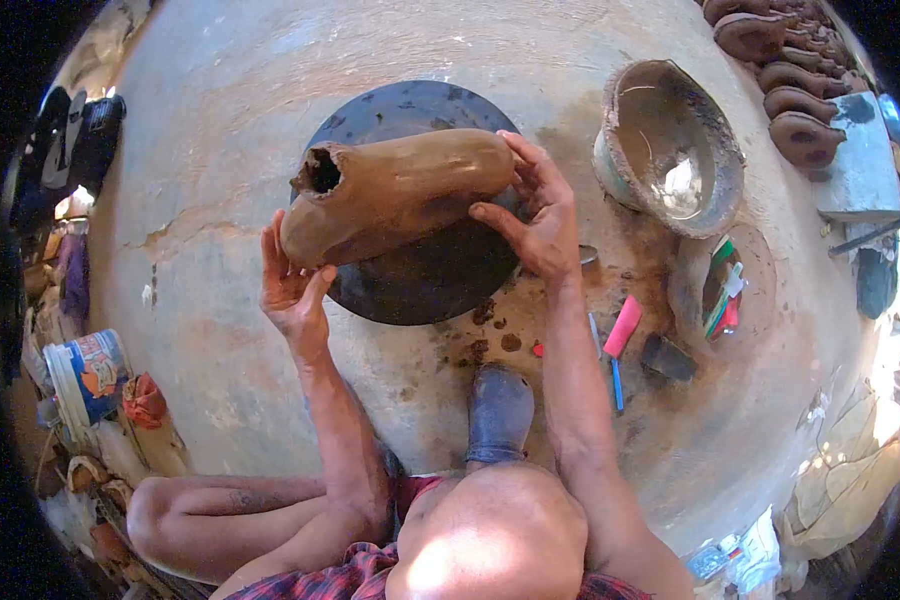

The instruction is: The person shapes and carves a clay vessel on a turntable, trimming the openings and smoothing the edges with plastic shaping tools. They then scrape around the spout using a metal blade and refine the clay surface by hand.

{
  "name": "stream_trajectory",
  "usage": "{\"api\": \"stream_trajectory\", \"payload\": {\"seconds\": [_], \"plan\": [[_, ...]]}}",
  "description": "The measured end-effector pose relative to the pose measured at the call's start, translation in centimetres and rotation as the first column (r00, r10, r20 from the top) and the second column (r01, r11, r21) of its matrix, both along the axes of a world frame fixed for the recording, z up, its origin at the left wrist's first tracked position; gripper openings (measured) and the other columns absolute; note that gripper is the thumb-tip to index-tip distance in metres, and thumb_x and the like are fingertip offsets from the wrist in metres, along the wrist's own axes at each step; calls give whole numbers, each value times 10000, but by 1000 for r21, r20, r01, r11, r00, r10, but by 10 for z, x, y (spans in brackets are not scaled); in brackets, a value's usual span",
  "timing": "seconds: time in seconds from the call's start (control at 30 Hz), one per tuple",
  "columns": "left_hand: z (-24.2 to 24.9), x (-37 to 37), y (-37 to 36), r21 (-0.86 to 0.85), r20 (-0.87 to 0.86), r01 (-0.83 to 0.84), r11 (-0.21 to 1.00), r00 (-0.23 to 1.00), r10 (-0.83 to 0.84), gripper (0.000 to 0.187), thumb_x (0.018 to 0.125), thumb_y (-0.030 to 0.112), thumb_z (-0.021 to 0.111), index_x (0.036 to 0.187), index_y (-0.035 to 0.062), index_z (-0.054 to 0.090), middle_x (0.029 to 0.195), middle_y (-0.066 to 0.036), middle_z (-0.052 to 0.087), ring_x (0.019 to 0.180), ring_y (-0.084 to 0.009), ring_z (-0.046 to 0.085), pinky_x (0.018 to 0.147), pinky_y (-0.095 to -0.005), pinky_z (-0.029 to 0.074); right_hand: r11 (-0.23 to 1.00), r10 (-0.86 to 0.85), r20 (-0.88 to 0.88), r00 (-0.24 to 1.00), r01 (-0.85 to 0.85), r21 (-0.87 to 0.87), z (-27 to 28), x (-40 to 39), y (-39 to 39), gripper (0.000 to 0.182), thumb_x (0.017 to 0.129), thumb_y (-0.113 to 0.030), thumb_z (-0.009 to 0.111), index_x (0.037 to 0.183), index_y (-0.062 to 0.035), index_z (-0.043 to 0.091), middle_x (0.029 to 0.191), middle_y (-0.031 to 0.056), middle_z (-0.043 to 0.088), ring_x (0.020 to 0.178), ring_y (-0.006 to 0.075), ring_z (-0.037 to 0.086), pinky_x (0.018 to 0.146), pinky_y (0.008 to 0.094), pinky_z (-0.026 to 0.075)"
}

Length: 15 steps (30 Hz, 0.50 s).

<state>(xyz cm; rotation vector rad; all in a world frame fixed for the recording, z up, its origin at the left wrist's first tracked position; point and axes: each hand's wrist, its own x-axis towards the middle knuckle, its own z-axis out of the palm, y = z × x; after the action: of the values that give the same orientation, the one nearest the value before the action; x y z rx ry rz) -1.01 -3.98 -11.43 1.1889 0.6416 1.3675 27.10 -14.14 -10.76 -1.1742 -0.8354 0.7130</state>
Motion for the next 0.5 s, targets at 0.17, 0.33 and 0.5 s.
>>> {"api": "stream_trajectory", "payload": {"seconds": [0.17, 0.33, 0.5], "plan": [[-5, -33, 18, -271, -261, 136, 953, 942, -209, 894, 775, -196, 802, 1575, -36, 438, 1558, -184, 544, 1413, -276, 546, 1170, -417, 470, 962, -242, 72, 968, 249, -116, 12, 1, -59, 643, 864, 3, 837, 1453, -19, 579, 1381, 122, 652, 1281, 220, 633, 1093, 361, 523], [50, -40, 43, -258, -368, 403, 878, 799, -475, 1256, 655, -13, 932, 1694, 87, 234, 1639, -133, 461, 1420, -245, 522, 1152, -385, 450, 783, -396, 378, 837, 523, -336, 5, -3, -182, 268, 947, -61, 779, 1197, 23, 728, 1087, 99, 741, 1013, 175, 735, 882, 316, 602], [74, -48, 129, -219, -553, 592, 776, 580, -598, 1046, 676, 34, 964, 1579, 3, 437, 1552, -151, 539, 1377, -237, 551, 1144, -383, 439, 307, -475, 653, 590, 807, -505, -6, 7, -304, 167, 999, -160, 724, 940, -4, 717, 825, 88, 730, 711, 202, 690, 649, 344, 525]]}}
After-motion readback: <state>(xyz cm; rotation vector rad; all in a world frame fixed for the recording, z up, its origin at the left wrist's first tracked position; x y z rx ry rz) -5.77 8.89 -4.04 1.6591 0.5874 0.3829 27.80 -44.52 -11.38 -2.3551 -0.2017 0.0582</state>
